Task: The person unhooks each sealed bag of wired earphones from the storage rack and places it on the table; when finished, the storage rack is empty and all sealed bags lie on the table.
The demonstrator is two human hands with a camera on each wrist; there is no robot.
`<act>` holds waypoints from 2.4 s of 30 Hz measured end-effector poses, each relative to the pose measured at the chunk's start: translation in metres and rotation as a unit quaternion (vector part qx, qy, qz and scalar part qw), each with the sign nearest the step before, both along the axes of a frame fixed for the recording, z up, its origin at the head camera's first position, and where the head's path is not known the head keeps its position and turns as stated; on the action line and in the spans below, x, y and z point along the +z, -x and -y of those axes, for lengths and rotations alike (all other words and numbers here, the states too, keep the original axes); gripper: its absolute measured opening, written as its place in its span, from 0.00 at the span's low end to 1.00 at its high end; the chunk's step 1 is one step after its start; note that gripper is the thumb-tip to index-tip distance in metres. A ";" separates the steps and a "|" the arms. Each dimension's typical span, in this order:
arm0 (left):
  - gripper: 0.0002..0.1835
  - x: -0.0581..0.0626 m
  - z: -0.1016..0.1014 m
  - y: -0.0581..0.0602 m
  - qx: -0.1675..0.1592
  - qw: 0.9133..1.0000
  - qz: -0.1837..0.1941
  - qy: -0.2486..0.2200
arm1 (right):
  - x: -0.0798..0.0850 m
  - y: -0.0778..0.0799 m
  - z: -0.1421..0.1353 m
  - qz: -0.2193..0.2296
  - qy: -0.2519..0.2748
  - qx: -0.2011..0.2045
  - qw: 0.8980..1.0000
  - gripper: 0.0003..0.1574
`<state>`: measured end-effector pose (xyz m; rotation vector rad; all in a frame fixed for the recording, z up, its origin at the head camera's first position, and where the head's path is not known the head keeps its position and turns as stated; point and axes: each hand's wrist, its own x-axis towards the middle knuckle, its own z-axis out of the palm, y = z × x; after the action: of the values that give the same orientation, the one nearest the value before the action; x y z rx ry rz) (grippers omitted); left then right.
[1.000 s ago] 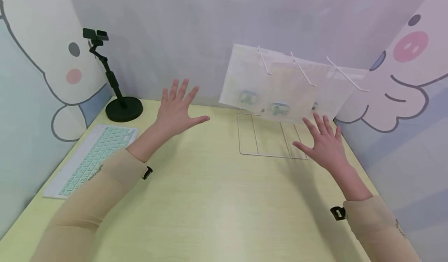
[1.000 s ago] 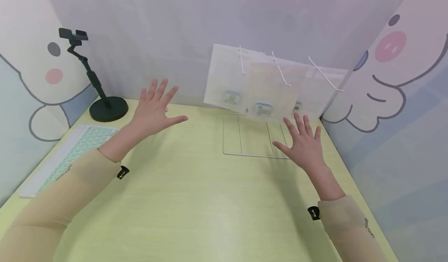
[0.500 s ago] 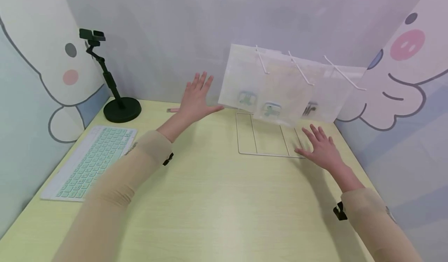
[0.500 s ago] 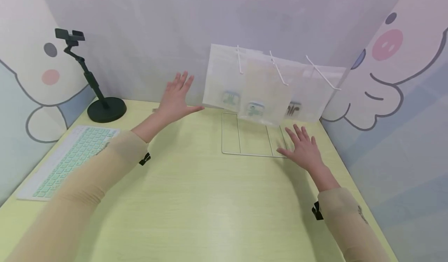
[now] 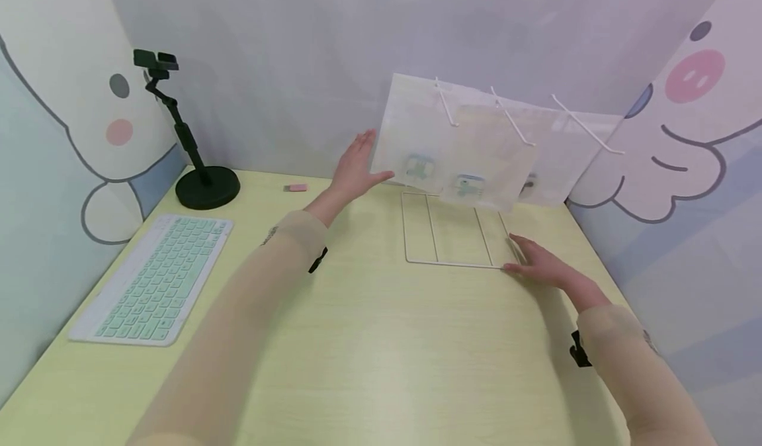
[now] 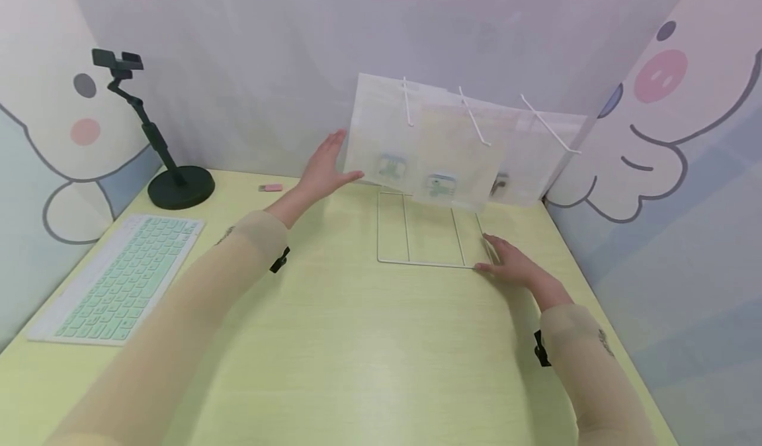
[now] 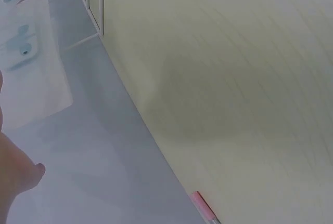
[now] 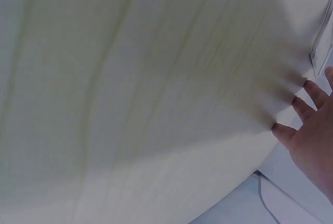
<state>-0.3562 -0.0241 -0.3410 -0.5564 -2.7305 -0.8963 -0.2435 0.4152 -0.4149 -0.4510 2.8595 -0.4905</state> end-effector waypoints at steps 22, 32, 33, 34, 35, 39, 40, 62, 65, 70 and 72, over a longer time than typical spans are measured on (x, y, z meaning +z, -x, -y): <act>0.12 -0.022 -0.017 0.019 0.053 0.967 0.000 -0.247 | -0.012 0.003 -0.008 -0.027 0.011 0.003 1.000 0.48; 0.12 -0.023 -0.009 0.008 0.031 0.964 -0.024 -0.263 | -0.012 0.003 -0.009 -0.028 0.001 -0.001 1.000 0.48; 0.12 -0.023 -0.008 0.008 0.028 0.964 -0.029 -0.264 | -0.011 0.003 -0.009 -0.027 0.000 -0.002 1.000 0.48; 0.12 -0.023 -0.007 0.006 0.025 0.963 -0.033 -0.265 | -0.011 0.003 -0.008 -0.026 -0.001 -0.003 1.000 0.49; 0.12 -0.023 -0.006 0.006 0.022 0.963 -0.037 -0.264 | -0.011 0.003 -0.008 -0.024 -0.002 -0.005 1.000 0.49; 0.11 -0.021 -0.002 0.000 0.008 0.961 -0.050 -0.271 | -0.011 0.003 -0.008 -0.018 -0.008 -0.011 1.000 0.50; 0.11 -0.020 -0.001 -0.002 0.006 0.961 -0.053 -0.271 | -0.011 0.004 -0.009 -0.016 -0.009 -0.012 1.000 0.50; 0.09 0.020 0.025 -0.041 -0.041 0.955 -0.153 -0.250 | -0.006 0.009 -0.014 -0.009 -0.002 -0.009 1.000 0.52; 0.09 0.027 0.031 -0.044 -0.039 0.955 -0.160 -0.248 | -0.006 0.009 -0.015 0.005 0.000 -0.015 1.000 0.53; 0.09 0.042 0.040 -0.051 -0.041 0.953 -0.169 -0.248 | -0.006 0.009 -0.014 0.010 -0.001 -0.017 1.000 0.52; 0.09 0.048 0.043 -0.054 -0.038 0.953 -0.171 -0.247 | -0.006 0.009 -0.014 0.011 -0.001 -0.016 1.000 0.52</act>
<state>-0.3027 -0.0673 -0.2928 -0.6425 -2.0836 -1.3051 -0.2528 0.4291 -0.4206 -0.3976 2.8493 -0.4953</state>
